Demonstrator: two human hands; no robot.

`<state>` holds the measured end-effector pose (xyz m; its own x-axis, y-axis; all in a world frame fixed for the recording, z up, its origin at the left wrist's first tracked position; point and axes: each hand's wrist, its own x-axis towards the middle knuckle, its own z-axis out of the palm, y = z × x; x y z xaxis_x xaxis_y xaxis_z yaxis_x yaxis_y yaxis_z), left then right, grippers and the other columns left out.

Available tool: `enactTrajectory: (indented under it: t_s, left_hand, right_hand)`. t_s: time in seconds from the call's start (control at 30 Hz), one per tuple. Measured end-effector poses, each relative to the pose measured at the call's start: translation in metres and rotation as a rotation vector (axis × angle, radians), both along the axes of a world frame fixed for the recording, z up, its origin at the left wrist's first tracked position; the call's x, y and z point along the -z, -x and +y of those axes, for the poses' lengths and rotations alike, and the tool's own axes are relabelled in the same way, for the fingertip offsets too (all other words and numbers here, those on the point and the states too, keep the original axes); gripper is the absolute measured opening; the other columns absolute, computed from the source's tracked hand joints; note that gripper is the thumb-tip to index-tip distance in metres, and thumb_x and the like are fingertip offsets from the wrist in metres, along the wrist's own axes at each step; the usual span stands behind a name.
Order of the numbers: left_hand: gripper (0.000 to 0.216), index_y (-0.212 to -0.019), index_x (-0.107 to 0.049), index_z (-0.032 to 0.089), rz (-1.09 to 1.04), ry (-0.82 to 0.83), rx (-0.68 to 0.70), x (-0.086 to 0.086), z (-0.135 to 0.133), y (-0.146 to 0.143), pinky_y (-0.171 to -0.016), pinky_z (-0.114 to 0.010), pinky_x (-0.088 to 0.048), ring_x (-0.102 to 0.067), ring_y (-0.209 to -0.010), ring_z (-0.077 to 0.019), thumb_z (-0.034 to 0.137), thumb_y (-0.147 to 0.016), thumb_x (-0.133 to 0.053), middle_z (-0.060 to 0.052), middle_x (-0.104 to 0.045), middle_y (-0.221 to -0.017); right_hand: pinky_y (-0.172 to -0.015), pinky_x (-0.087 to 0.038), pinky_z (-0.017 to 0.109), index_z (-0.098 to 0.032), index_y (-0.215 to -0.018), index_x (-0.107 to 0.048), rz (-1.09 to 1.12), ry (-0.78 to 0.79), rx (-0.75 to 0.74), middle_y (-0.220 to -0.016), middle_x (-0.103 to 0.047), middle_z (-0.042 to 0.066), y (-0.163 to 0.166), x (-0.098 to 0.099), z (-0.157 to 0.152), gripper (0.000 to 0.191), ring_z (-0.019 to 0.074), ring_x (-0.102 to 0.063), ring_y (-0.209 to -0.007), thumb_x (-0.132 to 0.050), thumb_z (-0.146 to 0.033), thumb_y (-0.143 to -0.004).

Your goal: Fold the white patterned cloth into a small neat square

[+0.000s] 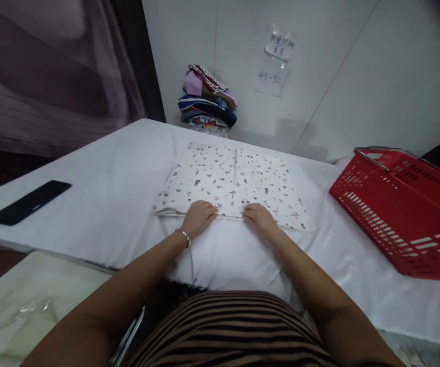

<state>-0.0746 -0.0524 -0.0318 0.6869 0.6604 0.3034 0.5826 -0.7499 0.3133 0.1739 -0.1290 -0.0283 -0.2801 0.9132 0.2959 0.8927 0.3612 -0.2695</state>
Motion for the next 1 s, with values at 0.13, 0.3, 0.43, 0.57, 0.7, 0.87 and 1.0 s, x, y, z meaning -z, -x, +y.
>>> enactTrajectory:
  t_s: [0.13, 0.3, 0.43, 0.57, 0.7, 0.87, 1.0]
  left_hand:
    - [0.029, -0.09, -0.066, 0.02, -0.012, -0.002, -0.04, 0.001, 0.002, -0.003, -0.081, -0.038, -0.039, -0.055, -0.091, -0.0208, 0.031, -0.092, -0.039, -0.005, -0.068, -0.092]
    - [0.027, -0.09, -0.065, 0.02, -0.035, -0.003, -0.095, 0.003, 0.003, -0.007, -0.077, -0.036, -0.04, -0.055, -0.087, -0.0203, 0.03, -0.092, -0.04, -0.005, -0.067, -0.092]
    - [0.021, -0.089, -0.064, 0.019, -0.095, -0.065, -0.086, 0.004, 0.002, -0.007, -0.078, -0.035, -0.041, -0.055, -0.087, -0.0193, 0.024, -0.089, -0.044, -0.005, -0.065, -0.094]
    - [0.018, -0.081, -0.064, 0.019, -0.122, -0.179, -0.01, 0.001, -0.004, -0.008, -0.082, -0.036, -0.041, -0.054, -0.094, -0.0202, 0.015, -0.085, -0.047, -0.006, -0.063, -0.097]
    - [0.024, -0.083, -0.067, 0.022, -0.037, -0.243, 0.128, -0.002, -0.011, -0.017, -0.093, -0.042, -0.038, -0.05, -0.11, -0.0227, 0.009, -0.082, -0.047, -0.005, -0.062, -0.11]
    - [0.021, -0.089, -0.068, 0.022, 0.014, -0.225, 0.076, -0.002, -0.011, -0.029, -0.098, -0.044, -0.035, -0.047, -0.116, -0.0238, 0.019, -0.087, -0.048, -0.006, -0.061, -0.116]
    - [0.019, -0.086, -0.067, 0.021, 0.047, -0.223, 0.058, 0.002, -0.009, -0.033, -0.097, -0.044, -0.036, -0.048, -0.115, -0.0243, 0.022, -0.088, -0.048, -0.005, -0.062, -0.112]
  right_hand:
    - [-0.085, -0.046, 0.036, -0.022, -0.089, -0.066, 0.102, -0.015, 0.042, -0.101, -0.066, 0.008, 0.002, 0.002, -0.003, 0.022, 0.022, -0.056, -0.097, -0.045, -0.022, -0.09]
    - [-0.087, -0.046, 0.037, -0.021, -0.094, -0.064, 0.135, -0.055, 0.02, -0.101, -0.066, 0.009, 0.006, 0.007, -0.008, 0.018, 0.0226, -0.056, -0.097, -0.047, -0.026, -0.089]
    - [-0.083, -0.048, 0.035, -0.021, -0.092, -0.065, 0.207, -0.096, 0.088, -0.096, -0.067, 0.007, 0.007, 0.012, -0.007, 0.021, 0.021, -0.058, -0.094, -0.044, -0.024, -0.09]
    - [-0.082, -0.049, 0.033, -0.022, -0.093, -0.067, 0.257, -0.116, 0.12, -0.096, -0.068, 0.006, 0.008, 0.015, -0.006, 0.021, 0.0194, -0.059, -0.093, -0.046, -0.025, -0.09]
    - [-0.082, -0.05, 0.032, -0.022, -0.095, -0.068, 0.254, -0.146, 0.128, -0.096, -0.068, 0.006, 0.009, 0.017, -0.006, 0.021, 0.0186, -0.059, -0.093, -0.048, -0.024, -0.09]
    - [-0.08, -0.051, 0.031, -0.022, -0.096, -0.069, 0.246, -0.201, 0.124, -0.097, -0.068, 0.006, 0.008, 0.018, -0.006, 0.021, 0.0181, -0.059, -0.092, -0.049, -0.024, -0.09]
    - [-0.079, -0.051, 0.032, -0.021, -0.096, -0.07, 0.208, -0.208, 0.092, -0.096, -0.068, 0.007, 0.007, 0.019, -0.005, 0.022, 0.0182, -0.059, -0.091, -0.049, -0.02, -0.088]
